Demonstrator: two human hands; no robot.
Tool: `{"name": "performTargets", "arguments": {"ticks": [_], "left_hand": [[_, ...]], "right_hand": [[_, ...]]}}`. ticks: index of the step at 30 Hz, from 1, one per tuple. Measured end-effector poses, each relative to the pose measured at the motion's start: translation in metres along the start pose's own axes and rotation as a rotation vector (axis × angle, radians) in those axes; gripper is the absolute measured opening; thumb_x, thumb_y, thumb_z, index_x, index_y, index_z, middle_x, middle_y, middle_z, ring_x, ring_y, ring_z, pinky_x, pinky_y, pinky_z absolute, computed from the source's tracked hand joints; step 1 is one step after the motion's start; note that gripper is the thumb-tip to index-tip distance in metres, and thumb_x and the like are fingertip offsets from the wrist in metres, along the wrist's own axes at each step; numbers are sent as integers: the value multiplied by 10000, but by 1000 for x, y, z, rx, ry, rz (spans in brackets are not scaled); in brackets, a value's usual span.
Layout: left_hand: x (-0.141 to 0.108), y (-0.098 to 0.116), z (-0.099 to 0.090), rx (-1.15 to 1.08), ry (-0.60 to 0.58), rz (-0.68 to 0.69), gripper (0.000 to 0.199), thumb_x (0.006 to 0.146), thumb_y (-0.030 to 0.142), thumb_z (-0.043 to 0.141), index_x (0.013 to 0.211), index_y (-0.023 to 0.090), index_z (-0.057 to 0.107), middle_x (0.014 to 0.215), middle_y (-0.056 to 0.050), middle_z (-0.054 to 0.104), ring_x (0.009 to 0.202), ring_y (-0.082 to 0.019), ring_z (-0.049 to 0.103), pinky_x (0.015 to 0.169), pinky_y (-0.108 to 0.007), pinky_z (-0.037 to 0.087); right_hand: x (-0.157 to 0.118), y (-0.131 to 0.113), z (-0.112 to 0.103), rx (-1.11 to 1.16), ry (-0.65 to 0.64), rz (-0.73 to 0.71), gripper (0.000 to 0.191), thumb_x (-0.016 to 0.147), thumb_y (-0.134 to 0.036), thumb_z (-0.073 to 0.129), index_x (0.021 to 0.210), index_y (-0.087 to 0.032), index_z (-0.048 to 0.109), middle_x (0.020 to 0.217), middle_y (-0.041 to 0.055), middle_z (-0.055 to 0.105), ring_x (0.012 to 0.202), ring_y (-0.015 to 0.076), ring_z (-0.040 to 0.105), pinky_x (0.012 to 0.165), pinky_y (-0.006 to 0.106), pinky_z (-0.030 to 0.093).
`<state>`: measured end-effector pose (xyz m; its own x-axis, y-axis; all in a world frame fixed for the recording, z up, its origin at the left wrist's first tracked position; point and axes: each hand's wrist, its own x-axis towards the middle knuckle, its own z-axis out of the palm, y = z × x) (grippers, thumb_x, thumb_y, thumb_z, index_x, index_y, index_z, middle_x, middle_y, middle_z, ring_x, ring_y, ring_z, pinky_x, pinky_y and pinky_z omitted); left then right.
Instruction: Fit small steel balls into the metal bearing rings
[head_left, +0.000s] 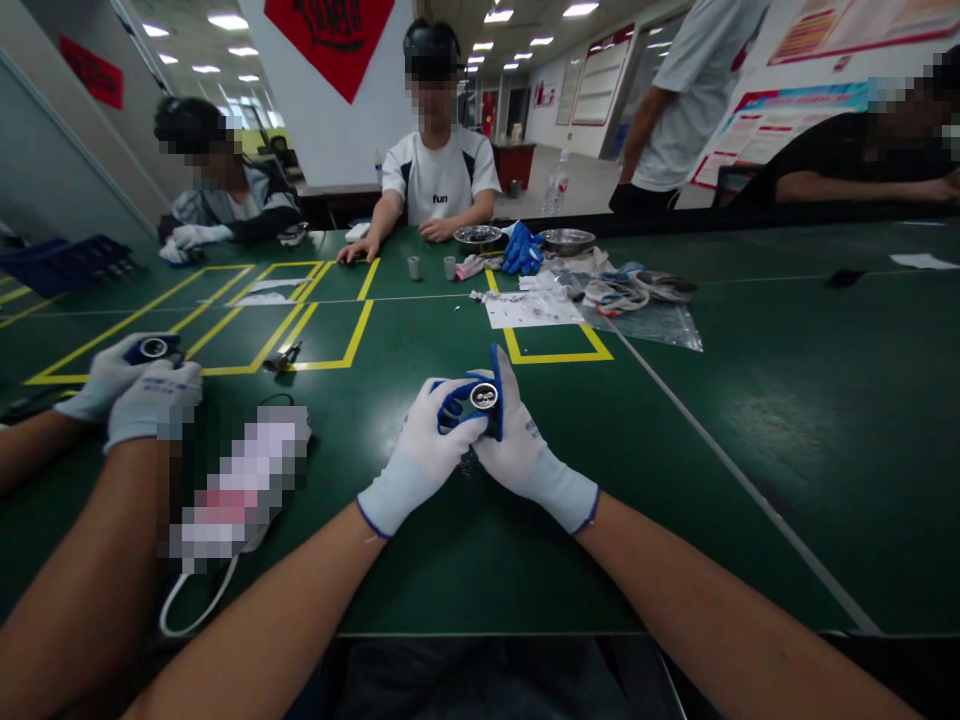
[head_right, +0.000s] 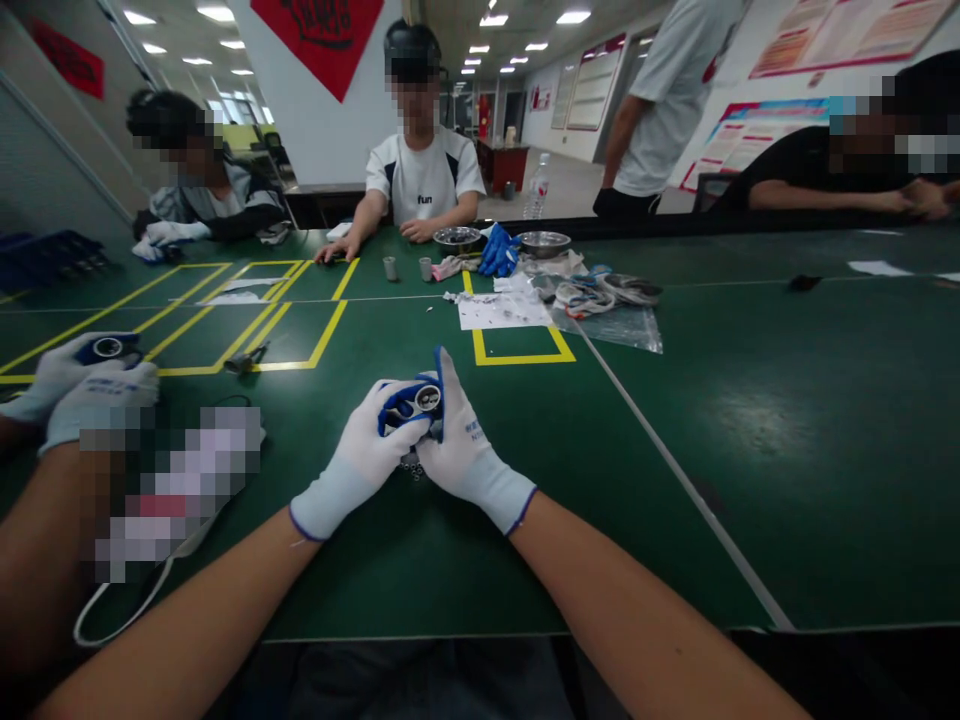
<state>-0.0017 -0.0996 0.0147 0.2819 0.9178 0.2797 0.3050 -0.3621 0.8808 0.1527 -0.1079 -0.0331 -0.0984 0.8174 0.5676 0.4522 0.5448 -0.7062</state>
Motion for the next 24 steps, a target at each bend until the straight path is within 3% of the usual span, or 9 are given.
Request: {"name": "performTargets", "arguments": {"ticks": [4, 8, 11, 14, 17, 20, 24], "left_hand": [[8, -10, -9, 38, 136, -13, 365, 921, 247, 653, 1282, 203, 629, 1229, -95, 756, 1164, -268, 726, 1077, -466, 564], [23, -28, -34, 408, 282, -37, 412, 899, 164, 675, 1309, 188, 636, 1272, -131, 748, 1203, -297, 712, 1100, -481, 546], [31, -40, -51, 681, 225, -115, 401, 900, 139, 679, 1299, 182, 658, 1315, -164, 721, 1232, -330, 692, 1111, -494, 530], [34, -44, -55, 816, 142, -175, 389, 922, 136, 646, 1307, 188, 676, 1314, -165, 705, 1220, -337, 687, 1081, -475, 543], [34, -46, -51, 832, 99, -166, 388, 943, 140, 614, 1321, 188, 686, 1330, -164, 690, 1225, -325, 683, 1086, -447, 540], [34, -49, -46, 812, 105, -117, 395, 946, 138, 609, 1332, 177, 683, 1343, -169, 686, 1247, -316, 676, 1114, -439, 525], [35, -54, -45, 788, 123, -77, 397, 940, 136, 610, 1330, 158, 681, 1330, -179, 689, 1267, -316, 666, 1136, -451, 514]], "right_hand": [[1, 3, -9, -71, 14, -21, 944, 919, -272, 611, 1715, -280, 104, 1607, 174, 464, 1480, 381, 475, 1223, 676, 409], [5, 6, -15, -45, -3, -21, 825, 935, -326, 613, 1673, -254, 250, 1635, 183, 442, 1499, 379, 447, 1206, 665, 425], [6, 7, -14, -1, -28, 33, 823, 913, -282, 614, 1659, -245, 269, 1607, 187, 470, 1468, 361, 480, 1162, 649, 467], [6, 7, -11, 44, -37, 84, 870, 893, -241, 621, 1670, -254, 230, 1552, 184, 516, 1404, 335, 541, 1119, 616, 505], [8, 6, -13, 30, -91, 69, 703, 901, -221, 605, 1576, -241, 407, 1420, 163, 611, 1315, 316, 597, 1069, 569, 535], [14, -8, -22, -117, -162, -44, 416, 921, -222, 578, 1335, -194, 609, 1292, 163, 667, 1207, 317, 618, 1010, 534, 540], [17, -63, -28, -530, -414, -347, 238, 870, -215, 632, 1093, -157, 692, 1165, 178, 702, 998, 315, 604, 858, 505, 514]]}}
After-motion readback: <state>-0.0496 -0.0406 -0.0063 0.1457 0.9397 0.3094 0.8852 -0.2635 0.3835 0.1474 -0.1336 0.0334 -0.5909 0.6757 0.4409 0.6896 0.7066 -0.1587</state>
